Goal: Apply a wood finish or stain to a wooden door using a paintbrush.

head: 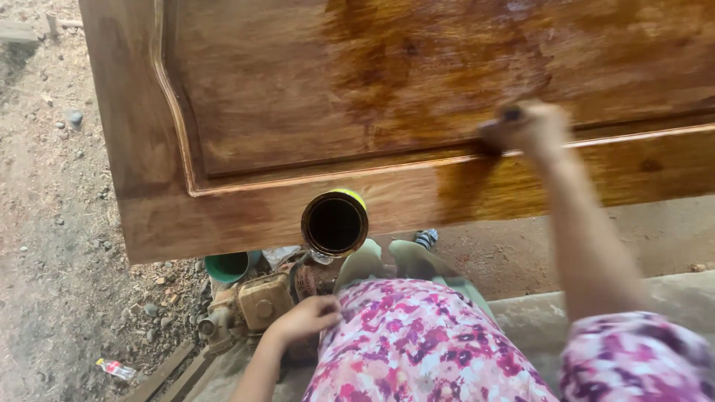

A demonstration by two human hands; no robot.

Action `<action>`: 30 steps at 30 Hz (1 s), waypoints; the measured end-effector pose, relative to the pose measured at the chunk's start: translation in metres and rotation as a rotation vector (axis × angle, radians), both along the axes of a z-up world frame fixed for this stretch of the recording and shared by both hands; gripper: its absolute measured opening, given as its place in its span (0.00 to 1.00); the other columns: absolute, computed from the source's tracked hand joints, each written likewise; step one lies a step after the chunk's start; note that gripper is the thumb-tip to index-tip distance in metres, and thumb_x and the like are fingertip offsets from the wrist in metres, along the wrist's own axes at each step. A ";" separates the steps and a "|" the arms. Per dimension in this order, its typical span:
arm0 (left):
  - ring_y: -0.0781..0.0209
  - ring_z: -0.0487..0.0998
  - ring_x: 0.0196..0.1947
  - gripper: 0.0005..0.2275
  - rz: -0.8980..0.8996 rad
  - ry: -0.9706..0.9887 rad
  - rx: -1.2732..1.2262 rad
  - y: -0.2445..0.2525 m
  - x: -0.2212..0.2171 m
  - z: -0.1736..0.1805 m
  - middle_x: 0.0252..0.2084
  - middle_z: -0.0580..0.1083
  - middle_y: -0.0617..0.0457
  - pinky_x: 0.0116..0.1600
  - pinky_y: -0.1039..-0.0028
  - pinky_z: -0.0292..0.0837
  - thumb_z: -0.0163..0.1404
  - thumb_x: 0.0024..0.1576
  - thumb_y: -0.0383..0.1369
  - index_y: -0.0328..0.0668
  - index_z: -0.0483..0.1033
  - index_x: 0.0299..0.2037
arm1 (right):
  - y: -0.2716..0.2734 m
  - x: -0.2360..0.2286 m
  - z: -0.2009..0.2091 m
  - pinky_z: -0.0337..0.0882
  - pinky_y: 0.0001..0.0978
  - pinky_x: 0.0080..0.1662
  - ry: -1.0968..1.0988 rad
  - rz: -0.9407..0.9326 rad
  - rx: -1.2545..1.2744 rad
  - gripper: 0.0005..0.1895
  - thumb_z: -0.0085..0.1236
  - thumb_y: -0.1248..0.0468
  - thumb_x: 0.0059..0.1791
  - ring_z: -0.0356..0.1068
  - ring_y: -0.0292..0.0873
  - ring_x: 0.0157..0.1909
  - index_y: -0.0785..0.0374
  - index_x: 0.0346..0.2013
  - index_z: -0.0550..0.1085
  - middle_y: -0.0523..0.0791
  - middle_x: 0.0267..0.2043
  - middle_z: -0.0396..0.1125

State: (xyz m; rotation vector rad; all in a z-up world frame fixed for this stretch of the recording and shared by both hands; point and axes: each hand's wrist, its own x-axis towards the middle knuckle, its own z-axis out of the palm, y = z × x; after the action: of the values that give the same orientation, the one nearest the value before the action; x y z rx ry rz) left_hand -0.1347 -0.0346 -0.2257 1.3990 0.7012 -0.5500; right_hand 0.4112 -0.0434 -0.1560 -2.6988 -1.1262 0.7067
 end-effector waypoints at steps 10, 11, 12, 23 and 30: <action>0.67 0.73 0.34 0.10 0.108 0.221 0.054 0.031 -0.052 -0.039 0.31 0.77 0.53 0.44 0.72 0.73 0.55 0.58 0.37 0.37 0.77 0.39 | 0.019 -0.139 -0.062 0.79 0.36 0.46 0.461 0.090 0.779 0.11 0.65 0.66 0.51 0.76 0.42 0.42 0.60 0.47 0.76 0.47 0.42 0.75; 0.68 0.73 0.34 0.10 0.142 0.199 0.005 0.032 -0.055 -0.040 0.31 0.76 0.53 0.43 0.72 0.72 0.56 0.59 0.37 0.37 0.77 0.39 | 0.008 -0.131 -0.078 0.79 0.35 0.49 0.510 -0.006 0.822 0.13 0.64 0.66 0.50 0.76 0.40 0.46 0.61 0.49 0.76 0.46 0.46 0.75; 0.68 0.73 0.34 0.10 0.140 0.201 0.006 0.032 -0.055 -0.035 0.31 0.76 0.53 0.43 0.72 0.72 0.56 0.59 0.37 0.37 0.77 0.39 | -0.013 -0.112 -0.079 0.79 0.35 0.49 0.511 -0.008 0.824 0.13 0.64 0.66 0.50 0.76 0.40 0.46 0.61 0.49 0.76 0.46 0.46 0.75; 0.61 0.75 0.33 0.11 0.265 0.130 0.457 0.060 -0.044 -0.019 0.31 0.77 0.49 0.41 0.71 0.75 0.62 0.54 0.35 0.36 0.76 0.37 | -0.201 0.046 -0.113 0.76 0.41 0.53 -0.355 -0.388 0.864 0.03 0.59 0.72 0.54 0.77 0.46 0.49 0.66 0.42 0.73 0.49 0.44 0.74; 0.57 0.77 0.50 0.31 0.518 -0.095 0.692 0.073 0.024 0.021 0.49 0.74 0.48 0.55 0.69 0.74 0.68 0.44 0.31 0.40 0.66 0.57 | -0.082 -0.154 -0.088 0.74 0.46 0.42 -0.447 0.092 0.852 0.05 0.59 0.70 0.52 0.74 0.51 0.40 0.58 0.35 0.78 0.48 0.38 0.73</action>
State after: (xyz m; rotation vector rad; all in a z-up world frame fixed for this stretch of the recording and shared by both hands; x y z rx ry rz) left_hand -0.1110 0.0380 -0.2052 1.7653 1.1952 0.1970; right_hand 0.2575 -0.1253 -0.2443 -2.0857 -1.2546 -0.3522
